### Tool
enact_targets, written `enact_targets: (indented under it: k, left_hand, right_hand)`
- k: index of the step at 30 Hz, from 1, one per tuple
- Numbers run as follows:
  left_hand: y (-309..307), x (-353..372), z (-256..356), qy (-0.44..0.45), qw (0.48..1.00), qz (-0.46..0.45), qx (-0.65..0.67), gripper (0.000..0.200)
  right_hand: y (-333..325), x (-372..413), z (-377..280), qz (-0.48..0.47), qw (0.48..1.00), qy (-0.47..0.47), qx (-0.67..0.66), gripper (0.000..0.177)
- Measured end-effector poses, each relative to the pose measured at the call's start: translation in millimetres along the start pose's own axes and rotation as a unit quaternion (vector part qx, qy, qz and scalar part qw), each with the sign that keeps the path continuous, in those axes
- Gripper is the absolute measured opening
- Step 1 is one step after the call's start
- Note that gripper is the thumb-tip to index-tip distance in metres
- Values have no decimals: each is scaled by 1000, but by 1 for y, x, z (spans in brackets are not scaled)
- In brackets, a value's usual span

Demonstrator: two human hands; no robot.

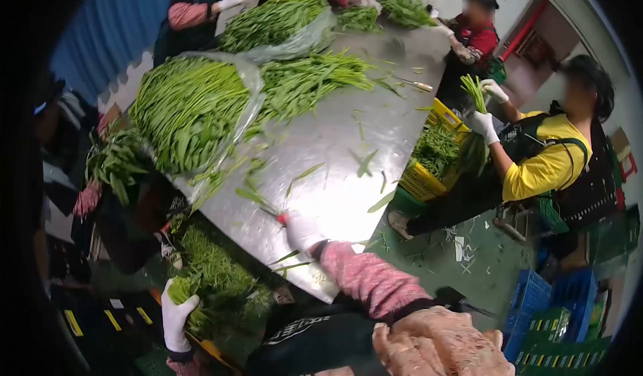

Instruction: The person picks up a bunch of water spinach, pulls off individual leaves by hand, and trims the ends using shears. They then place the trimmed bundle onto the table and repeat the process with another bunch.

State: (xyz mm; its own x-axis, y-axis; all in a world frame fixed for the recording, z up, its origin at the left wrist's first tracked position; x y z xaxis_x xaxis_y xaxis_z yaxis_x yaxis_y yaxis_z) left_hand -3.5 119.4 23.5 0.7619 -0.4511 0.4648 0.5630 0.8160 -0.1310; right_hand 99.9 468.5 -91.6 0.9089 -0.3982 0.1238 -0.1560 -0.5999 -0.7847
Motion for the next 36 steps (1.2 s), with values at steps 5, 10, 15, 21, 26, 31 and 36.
enact_targets:
  k: [5, 10, 15, 21, 26, 31, 36]
  left_hand:
    - [11, 29, 66, 73, 982, 140, -107, 37]
    - [6, 60, 118, 199, 901, 293, -250, 38]
    - [52, 94, 163, 349, 822, 366, -262, 42]
    - [146, 111, 224, 471, 780, 284, -298, 47]
    - [203, 111, 252, 441, 838, 169, -273, 48]
    - [225, 81, 257, 479, 828, 126, -263, 45]
    - [315, 61, 257, 351, 929, -63, -97, 41]
  right_hand:
    - [30, -33, -107, -84, 977, -182, -74, 59]
    - [-7, -43, -73, 23, 971, -160, -179, 60]
    - [28, -56, 44, -20, 927, 54, -371, 58]
    - [-32, -119, 18, -27, 911, 21, -411, 69]
    - [-121, -82, -7, -41, 832, -108, -543, 39]
    - [-249, 35, -29, 109, 801, -399, -433, 45]
    - [-295, 126, -47, 235, 755, -544, -281, 103]
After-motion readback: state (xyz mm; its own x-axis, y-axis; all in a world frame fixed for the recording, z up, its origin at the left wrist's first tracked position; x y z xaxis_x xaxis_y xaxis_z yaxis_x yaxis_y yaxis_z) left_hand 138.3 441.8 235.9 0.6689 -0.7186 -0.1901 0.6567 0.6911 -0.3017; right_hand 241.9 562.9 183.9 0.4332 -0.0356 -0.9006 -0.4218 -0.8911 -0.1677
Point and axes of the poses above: each hand's wrist, its own x-axis away from the middle knuckle, its own y-axis out of the palm, z = x × y, the point moved 6 cm from there along -x, towards the middle knuckle, and after that the axes turned 10 degrees about -y, right-handed, at the moved point
